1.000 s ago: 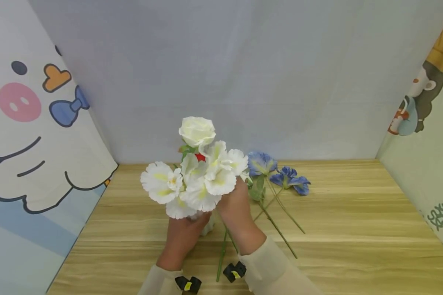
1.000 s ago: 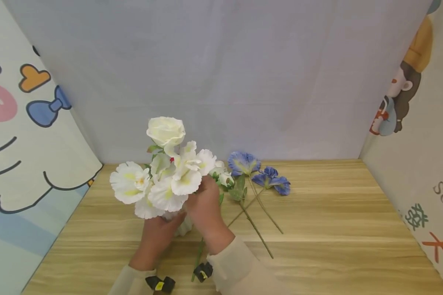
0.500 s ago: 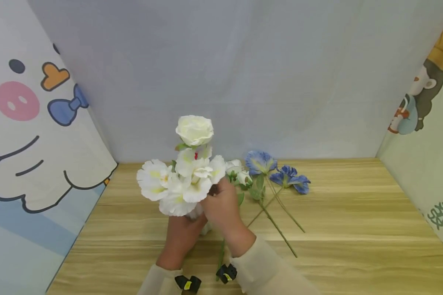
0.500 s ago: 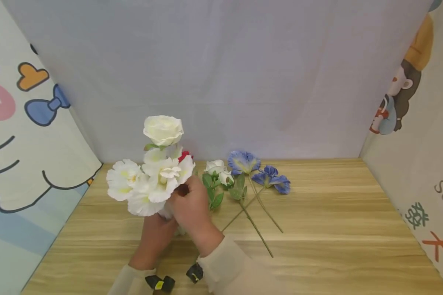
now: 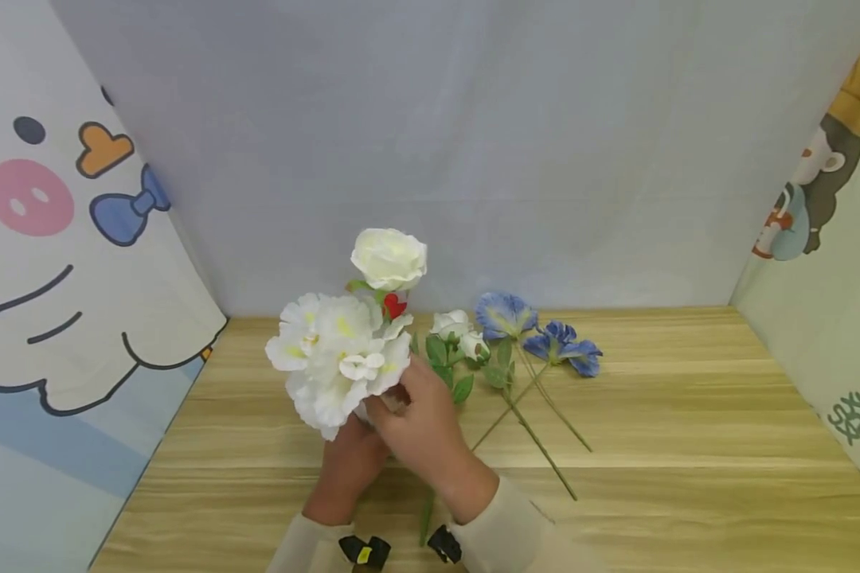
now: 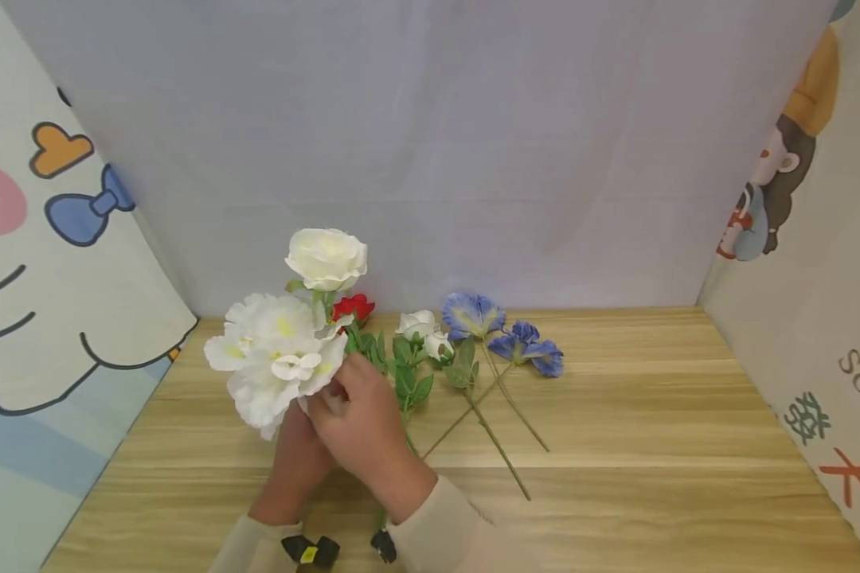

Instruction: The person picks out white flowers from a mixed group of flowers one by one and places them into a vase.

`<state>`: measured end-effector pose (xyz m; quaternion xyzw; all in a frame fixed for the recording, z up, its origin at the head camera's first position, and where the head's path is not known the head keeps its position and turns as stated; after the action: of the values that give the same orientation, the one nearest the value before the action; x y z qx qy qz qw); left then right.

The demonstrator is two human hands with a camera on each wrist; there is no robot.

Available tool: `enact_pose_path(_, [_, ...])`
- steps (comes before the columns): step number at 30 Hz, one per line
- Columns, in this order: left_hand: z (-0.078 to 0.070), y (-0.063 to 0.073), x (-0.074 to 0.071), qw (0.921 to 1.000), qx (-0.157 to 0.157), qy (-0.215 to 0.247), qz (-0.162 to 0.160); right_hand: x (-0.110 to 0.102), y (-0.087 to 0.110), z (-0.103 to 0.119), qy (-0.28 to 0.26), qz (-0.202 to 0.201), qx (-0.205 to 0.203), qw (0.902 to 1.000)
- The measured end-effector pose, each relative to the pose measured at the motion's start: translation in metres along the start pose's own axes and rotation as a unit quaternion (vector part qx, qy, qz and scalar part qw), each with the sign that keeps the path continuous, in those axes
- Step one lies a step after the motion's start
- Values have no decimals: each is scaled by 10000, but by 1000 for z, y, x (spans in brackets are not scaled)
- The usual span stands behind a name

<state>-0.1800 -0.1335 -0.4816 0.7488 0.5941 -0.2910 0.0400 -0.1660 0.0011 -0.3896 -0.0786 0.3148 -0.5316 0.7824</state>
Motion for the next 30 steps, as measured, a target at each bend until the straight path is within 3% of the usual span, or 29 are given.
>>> enact_pose_path(4, [-1, -1, -1, 9998, -84, 164, 40, 0, 5, 0, 281, -111, -88, 9995])
enact_pose_path(8, [-2, 0, -1, 9996, -288, 44, -30, -5, 11, 0, 331, -277, -83, 9990])
enact_pose_path(17, [-2, 1, 0, 9973, -716, 102, -120, -31, 27, -10, 492, -588, -38, 9970])
enact_pose_path(30, [-4, 3, 0, 9954, -951, 51, -70, -79, 41, -25, 911, -1035, 664, 9882])
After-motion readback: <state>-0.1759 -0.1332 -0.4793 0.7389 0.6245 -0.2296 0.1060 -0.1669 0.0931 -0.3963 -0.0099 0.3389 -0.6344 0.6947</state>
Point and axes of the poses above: each hand's wrist, its own y-axis away from the middle knuckle, its own x-axis out of the palm, z = x × y, the point moved 2 cm from there along -y, towards the middle knuckle, and after that the axes turned 15 degrees about z, right-handed, at the moved point
